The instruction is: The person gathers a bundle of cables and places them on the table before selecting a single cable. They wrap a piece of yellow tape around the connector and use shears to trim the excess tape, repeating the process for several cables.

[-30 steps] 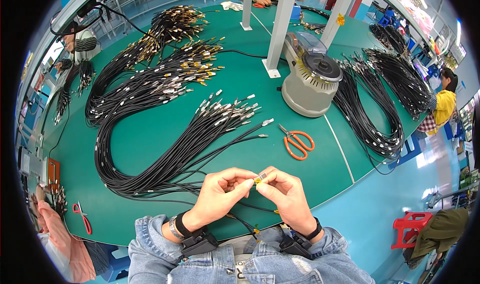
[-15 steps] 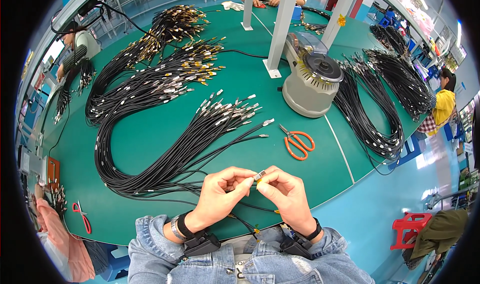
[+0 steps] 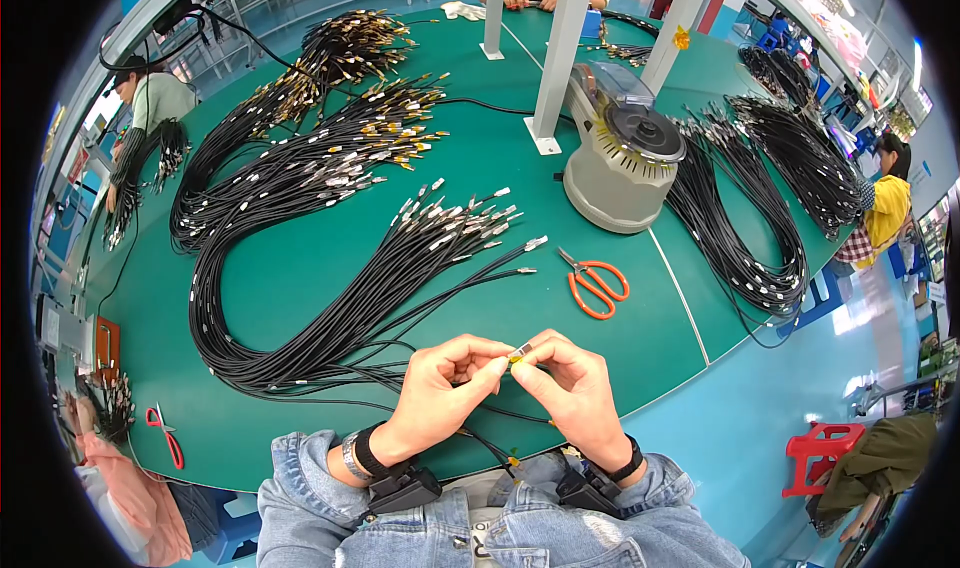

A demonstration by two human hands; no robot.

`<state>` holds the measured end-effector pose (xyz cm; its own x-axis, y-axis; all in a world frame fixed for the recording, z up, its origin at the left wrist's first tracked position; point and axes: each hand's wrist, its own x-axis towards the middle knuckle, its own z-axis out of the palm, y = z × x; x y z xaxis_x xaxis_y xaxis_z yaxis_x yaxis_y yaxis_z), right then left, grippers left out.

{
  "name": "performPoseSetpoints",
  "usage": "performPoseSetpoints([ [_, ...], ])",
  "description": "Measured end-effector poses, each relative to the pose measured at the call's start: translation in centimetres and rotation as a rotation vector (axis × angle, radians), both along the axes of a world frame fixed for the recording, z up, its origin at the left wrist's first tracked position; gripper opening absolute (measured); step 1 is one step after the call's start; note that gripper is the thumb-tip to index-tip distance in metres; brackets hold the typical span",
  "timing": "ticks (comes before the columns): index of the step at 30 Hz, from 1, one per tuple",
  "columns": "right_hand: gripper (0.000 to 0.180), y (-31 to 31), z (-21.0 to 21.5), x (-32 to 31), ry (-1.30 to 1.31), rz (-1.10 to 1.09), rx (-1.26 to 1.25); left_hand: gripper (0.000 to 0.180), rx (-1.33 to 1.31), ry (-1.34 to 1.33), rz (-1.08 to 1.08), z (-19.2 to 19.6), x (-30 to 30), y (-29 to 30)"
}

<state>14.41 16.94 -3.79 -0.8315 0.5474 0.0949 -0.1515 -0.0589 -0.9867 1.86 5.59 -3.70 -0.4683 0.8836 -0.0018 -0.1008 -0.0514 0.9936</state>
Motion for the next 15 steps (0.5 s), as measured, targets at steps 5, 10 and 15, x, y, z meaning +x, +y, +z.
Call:
performPoseSetpoints([
  [5,0.006,0.0,-0.27,0.07,-0.011,-0.003,-0.015,0.013,0.003,-0.01,-0.009,-0.11,0.05,-0.07],
  [10,0.006,-0.05,-0.19,0.09,-0.029,-0.007,-0.045,0.013,-0.018,0.012,-0.024,-0.1,-0.01,-0.07],
  [15,0.006,0.11,-0.34,0.28,-0.056,-0.001,-0.022,0.012,-0.016,-0.014,-0.034,-0.11,0.11,-0.04],
])
